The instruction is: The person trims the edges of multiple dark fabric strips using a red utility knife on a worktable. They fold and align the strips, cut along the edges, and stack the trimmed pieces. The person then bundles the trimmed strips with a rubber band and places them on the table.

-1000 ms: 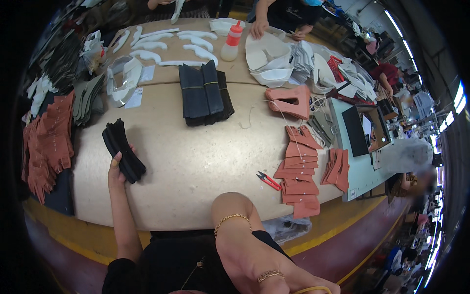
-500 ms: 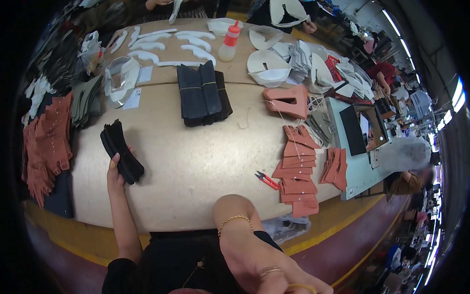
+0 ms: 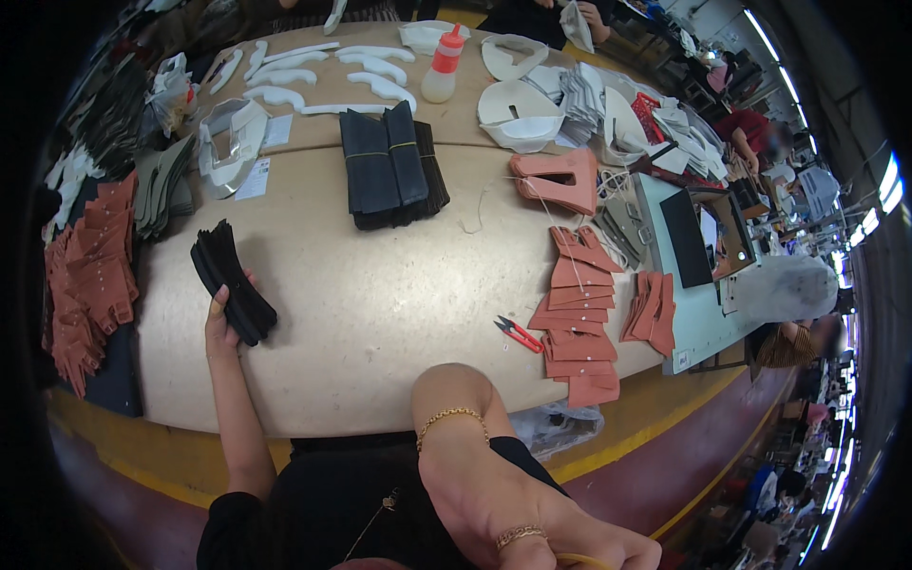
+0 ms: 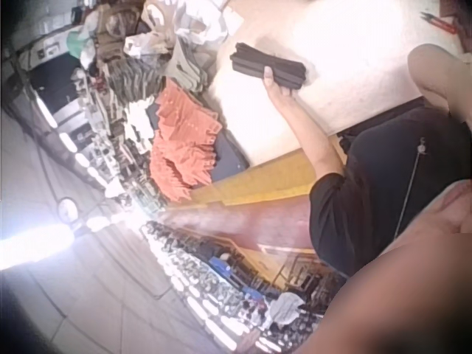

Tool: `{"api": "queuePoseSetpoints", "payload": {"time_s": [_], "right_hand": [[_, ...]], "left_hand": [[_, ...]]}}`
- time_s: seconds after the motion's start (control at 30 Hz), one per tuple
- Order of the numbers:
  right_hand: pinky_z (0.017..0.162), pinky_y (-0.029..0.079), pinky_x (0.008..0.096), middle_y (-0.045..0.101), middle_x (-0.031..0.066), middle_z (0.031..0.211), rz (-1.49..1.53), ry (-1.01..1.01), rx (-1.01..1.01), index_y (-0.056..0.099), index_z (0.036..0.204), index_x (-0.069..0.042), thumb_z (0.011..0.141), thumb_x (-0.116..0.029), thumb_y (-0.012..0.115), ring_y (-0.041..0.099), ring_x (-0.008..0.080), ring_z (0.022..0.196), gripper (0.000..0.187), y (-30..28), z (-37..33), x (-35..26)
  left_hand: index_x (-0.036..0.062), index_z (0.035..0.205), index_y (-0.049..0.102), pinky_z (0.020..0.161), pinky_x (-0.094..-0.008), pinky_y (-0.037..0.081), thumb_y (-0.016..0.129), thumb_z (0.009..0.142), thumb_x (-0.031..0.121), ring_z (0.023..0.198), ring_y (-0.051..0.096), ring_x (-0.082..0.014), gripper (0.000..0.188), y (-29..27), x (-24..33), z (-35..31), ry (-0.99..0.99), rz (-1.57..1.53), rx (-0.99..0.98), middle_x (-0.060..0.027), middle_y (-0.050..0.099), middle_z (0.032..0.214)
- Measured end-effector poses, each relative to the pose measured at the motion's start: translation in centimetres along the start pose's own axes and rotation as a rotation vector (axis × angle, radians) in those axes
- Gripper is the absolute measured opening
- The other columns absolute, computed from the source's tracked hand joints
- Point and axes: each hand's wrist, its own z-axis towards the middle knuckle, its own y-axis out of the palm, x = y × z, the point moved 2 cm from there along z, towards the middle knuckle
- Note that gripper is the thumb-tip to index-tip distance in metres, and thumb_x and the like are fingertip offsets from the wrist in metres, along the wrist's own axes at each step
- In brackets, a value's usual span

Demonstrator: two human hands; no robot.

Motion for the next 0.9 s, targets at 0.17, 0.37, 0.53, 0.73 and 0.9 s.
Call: {"api": "queuePoseSetpoints", "payload": {"time_s": [0.17,0.37,0.53,0.73,0.9], "right_hand": [[0.085,0.056,0.0363,0.051,0.0107,0.104,0.183,0.248,0.001,0.050,0.121,0.004,0.083,0.001,0.057,0.057,0.0223,0.091,0.039,0.0,-0.2,-0.1],[0.084,0.057,0.0357,0.049,0.0091,0.102,-0.048,-0.014,0.019,0.050,0.122,0.003,0.082,0.003,0.057,0.058,0.0213,0.086,0.041,0.0,-0.3,-0.4],[0.083,0.057,0.0347,0.048,0.0083,0.102,0.134,0.153,0.018,0.051,0.123,0.001,0.081,0.007,0.057,0.057,0.0204,0.088,0.043,-0.1,-0.5,-1.1],[0.086,0.057,0.0347,0.046,0.0079,0.102,0.095,0.173,0.080,0.050,0.125,0.000,0.081,0.008,0.057,0.056,0.0206,0.086,0.045,0.1,-0.5,-1.6],[0.092,0.056,0.0362,0.044,0.0074,0.102,0.043,0.102,0.053,0.048,0.126,0.000,0.080,0.009,0.058,0.056,0.0206,0.087,0.047,0.2,-0.6,-1.3]], "left_hand": [[-0.0037,0.130,0.044,0.097,-0.0398,0.049,0.078,0.076,0.024,0.110,0.058,-0.0243,0.070,0.2,0.1,0.1,-0.023,-0.025,-0.012,-0.0156,0.057,0.122],[-0.0036,0.130,0.044,0.097,-0.0400,0.049,0.078,0.075,0.025,0.111,0.058,-0.0247,0.071,-0.3,-0.1,0.2,-0.014,-0.014,0.002,-0.0159,0.058,0.121],[-0.0030,0.130,0.044,0.097,-0.0401,0.050,0.078,0.075,0.027,0.111,0.058,-0.0250,0.071,-0.5,-0.1,0.5,-0.006,0.003,-0.001,-0.0158,0.058,0.121],[-0.0034,0.130,0.044,0.097,-0.0402,0.049,0.077,0.076,0.026,0.110,0.058,-0.0255,0.070,-0.2,-0.1,0.2,-0.007,0.001,-0.011,-0.0161,0.057,0.121],[-0.0040,0.130,0.044,0.096,-0.0403,0.049,0.077,0.076,0.023,0.109,0.059,-0.0258,0.069,0.0,-0.1,0.1,-0.014,-0.042,0.000,-0.0168,0.057,0.122]]}}
